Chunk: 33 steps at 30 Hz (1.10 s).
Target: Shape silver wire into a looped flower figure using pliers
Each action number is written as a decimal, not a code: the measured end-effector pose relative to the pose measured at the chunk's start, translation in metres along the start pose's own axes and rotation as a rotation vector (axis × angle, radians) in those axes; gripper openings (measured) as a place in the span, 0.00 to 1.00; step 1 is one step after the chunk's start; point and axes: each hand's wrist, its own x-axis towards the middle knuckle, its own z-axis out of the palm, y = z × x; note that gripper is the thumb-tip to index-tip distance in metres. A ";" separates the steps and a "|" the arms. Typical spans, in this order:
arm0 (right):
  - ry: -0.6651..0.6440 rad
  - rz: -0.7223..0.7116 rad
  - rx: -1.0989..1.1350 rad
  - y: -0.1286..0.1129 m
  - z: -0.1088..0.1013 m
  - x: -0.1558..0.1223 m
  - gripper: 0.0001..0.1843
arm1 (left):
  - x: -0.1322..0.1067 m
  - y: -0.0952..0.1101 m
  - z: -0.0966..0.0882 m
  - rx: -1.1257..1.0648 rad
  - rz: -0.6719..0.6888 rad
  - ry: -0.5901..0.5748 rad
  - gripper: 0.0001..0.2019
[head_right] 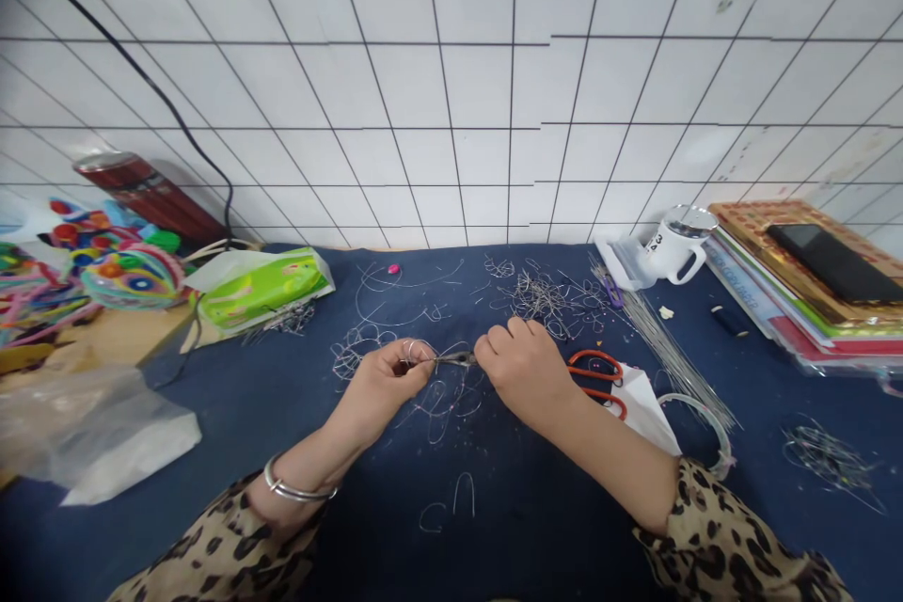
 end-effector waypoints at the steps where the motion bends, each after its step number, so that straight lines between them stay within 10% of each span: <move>1: 0.000 0.000 0.001 0.000 0.000 0.000 0.07 | 0.000 0.000 0.000 0.003 0.001 -0.001 0.02; 33: -0.018 0.051 0.017 -0.001 0.001 -0.001 0.06 | -0.004 0.006 -0.001 0.079 0.089 0.028 0.02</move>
